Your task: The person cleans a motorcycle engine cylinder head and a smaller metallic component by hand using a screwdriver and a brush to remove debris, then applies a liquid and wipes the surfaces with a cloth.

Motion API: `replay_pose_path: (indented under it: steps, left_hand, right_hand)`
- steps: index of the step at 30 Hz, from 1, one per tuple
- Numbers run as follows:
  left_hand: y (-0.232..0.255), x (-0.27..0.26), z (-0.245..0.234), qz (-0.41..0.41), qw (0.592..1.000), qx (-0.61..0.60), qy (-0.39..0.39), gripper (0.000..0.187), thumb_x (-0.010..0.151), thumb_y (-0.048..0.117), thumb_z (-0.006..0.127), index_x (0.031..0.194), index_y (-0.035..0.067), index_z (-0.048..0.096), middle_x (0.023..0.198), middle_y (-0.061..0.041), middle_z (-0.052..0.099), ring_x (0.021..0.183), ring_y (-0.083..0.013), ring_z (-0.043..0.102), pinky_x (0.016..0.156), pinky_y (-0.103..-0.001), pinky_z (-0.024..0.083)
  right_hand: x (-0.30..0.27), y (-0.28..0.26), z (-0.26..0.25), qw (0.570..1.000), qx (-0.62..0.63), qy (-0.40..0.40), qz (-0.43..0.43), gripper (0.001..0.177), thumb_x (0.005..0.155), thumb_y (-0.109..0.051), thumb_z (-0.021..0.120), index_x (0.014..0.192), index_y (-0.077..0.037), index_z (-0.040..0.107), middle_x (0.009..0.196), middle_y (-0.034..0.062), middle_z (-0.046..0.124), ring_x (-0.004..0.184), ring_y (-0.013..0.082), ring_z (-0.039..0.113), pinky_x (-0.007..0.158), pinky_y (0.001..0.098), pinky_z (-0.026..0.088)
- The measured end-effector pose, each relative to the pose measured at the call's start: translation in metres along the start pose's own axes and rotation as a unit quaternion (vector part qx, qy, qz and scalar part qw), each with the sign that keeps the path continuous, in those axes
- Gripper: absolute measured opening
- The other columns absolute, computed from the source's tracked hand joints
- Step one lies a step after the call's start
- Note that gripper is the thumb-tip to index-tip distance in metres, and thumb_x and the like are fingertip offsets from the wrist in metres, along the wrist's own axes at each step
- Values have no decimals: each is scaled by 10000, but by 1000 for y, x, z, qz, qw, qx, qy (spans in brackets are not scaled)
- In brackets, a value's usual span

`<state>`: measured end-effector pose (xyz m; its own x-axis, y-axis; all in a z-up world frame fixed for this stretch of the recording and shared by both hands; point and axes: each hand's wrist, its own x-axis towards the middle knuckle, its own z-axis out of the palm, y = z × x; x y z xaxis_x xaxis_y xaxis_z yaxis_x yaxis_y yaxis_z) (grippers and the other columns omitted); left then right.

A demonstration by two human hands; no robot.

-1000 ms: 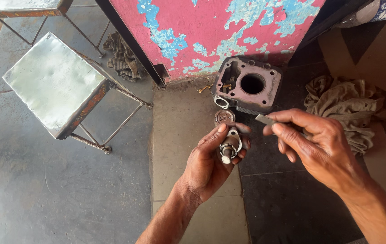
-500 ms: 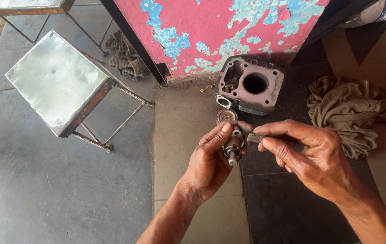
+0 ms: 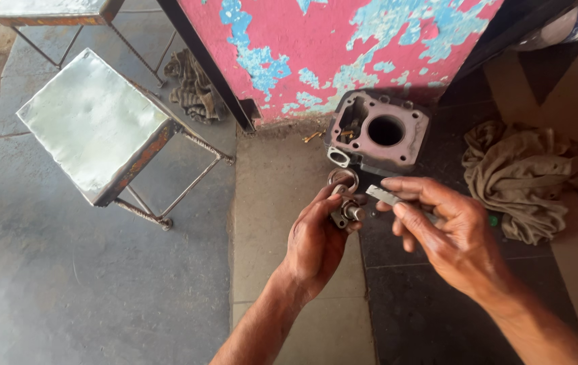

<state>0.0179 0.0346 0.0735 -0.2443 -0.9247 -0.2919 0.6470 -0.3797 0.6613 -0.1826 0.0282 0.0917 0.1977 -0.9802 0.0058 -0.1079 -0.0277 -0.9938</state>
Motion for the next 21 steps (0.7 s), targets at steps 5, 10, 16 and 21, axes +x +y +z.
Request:
replay_pose_path:
  steps: [5, 10, 16, 21]
  left_hand:
    - [-4, 5, 2, 21, 999, 14, 31, 367, 1059, 253, 506, 1312, 0, 585, 1128, -71, 682, 1034, -154, 645, 931, -320, 519]
    - [-4, 16, 12, 14, 999, 26, 30, 308, 1065, 263, 517, 1238, 19, 590, 1040, -87, 677, 917, -195, 680, 832, -326, 578]
    - [-10, 31, 22, 11, 999, -28, 32, 249, 1041, 243, 490, 1188, 53, 558, 1038, -97, 686, 952, -237, 724, 879, -379, 603]
    - [-6, 26, 23, 26, 998, -56, 27, 215, 1068, 226, 472, 1163, 49, 548, 1124, -74, 653, 1056, -204, 688, 1008, -406, 575]
  right_hand:
    - [7, 14, -1, 997, 68, 27, -11, 282, 976, -78, 613, 1237, 1, 684, 973, 84, 751, 742, 93, 657, 563, 240, 566]
    - [7, 8, -10, 997, 27, 68, 19, 302, 974, -105, 615, 1254, -20, 687, 855, 86, 701, 619, 98, 593, 483, 252, 519]
    - [5, -4, -17, 994, -49, 81, -54, 309, 975, -113, 601, 1261, -29, 679, 859, 65, 736, 601, 78, 628, 465, 230, 530]
    - [0, -8, -5, 988, -106, 81, -82, 324, 944, -84, 636, 1261, -44, 693, 870, 54, 765, 597, 75, 662, 468, 222, 547]
